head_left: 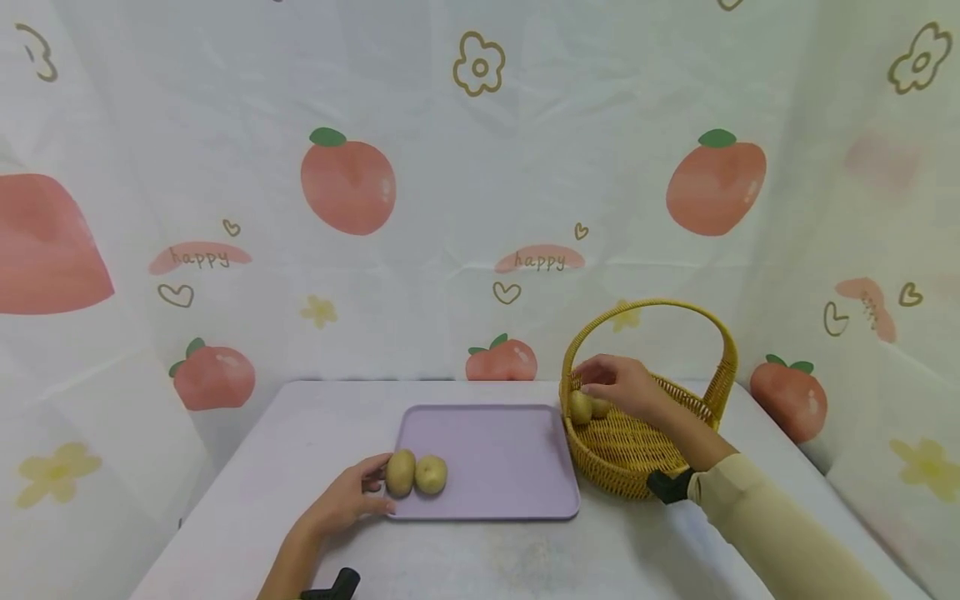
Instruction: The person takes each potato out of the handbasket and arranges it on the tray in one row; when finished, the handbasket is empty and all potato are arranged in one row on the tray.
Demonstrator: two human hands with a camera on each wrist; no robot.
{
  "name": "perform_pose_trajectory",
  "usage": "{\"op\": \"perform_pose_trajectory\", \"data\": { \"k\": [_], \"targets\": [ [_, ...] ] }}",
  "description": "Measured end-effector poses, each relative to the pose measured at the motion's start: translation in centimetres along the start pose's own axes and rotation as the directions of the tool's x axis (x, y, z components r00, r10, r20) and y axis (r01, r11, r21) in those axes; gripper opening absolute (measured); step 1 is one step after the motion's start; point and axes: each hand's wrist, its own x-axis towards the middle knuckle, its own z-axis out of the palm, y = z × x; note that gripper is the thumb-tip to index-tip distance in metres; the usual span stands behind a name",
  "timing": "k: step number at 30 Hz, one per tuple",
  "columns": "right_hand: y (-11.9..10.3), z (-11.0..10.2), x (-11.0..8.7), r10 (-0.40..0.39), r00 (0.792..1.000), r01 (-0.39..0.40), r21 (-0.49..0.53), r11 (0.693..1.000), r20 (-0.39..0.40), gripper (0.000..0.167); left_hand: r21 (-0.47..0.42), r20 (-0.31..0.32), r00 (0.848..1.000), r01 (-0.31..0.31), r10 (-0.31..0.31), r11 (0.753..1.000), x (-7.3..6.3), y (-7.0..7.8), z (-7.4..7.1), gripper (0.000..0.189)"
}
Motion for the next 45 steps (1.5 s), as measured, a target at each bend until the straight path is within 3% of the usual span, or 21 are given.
{"op": "perform_pose_trajectory", "data": {
  "k": [6, 11, 20, 28, 33, 39, 45],
  "targets": [
    [2.8, -0.7, 1.3, 0.167, 0.986, -0.167, 0.077, 0.983, 0.013, 0.032, -0.017, 0.004, 1.0, -0.009, 0.009, 1.0, -0.1, 0.0, -0.1, 0.082],
    [4.9, -0.6, 2.0, 0.244, 0.967, -0.253, 0.126, 0.959, 0.078, 0.034, -0.027, 0.002, 1.0, -0.011, 0.011, 1.0, -0.2, 0.0, -0.1, 0.082],
    [7.8, 0.7, 2.8, 0.22, 0.954, -0.227, 0.01, 0.974, 0.203, 0.045, -0.015, 0.005, 1.0, -0.03, 0.03, 0.999, 0.1, -0.1, 0.0, 0.082],
    [8.4, 2.2, 2.6, 0.174, 0.933, -0.152, -0.094, 0.984, 0.315, 0.058, -0.011, 0.004, 1.0, -0.021, 0.021, 1.0, 0.1, -0.2, 0.0, 0.083],
    [8.3, 2.6, 2.5, 0.163, 0.936, -0.127, -0.133, 0.983, 0.311, 0.059, -0.01, -0.006, 1.0, -0.006, 0.006, 1.0, 0.2, -0.3, 0.0, 0.084],
    [8.4, 2.2, 2.3, 0.201, 0.937, -0.137, -0.228, 0.964, 0.285, 0.046, -0.012, -0.005, 1.0, -0.002, 0.002, 1.0, 0.1, -0.1, 0.1, 0.084],
    [7.9, 1.1, 2.2, 0.242, 0.938, -0.198, -0.187, 0.962, 0.25, 0.042, 0.009, -0.011, 1.0, -0.009, 0.009, 1.0, 0.0, 0.0, 0.0, 0.084]
  ]
}}
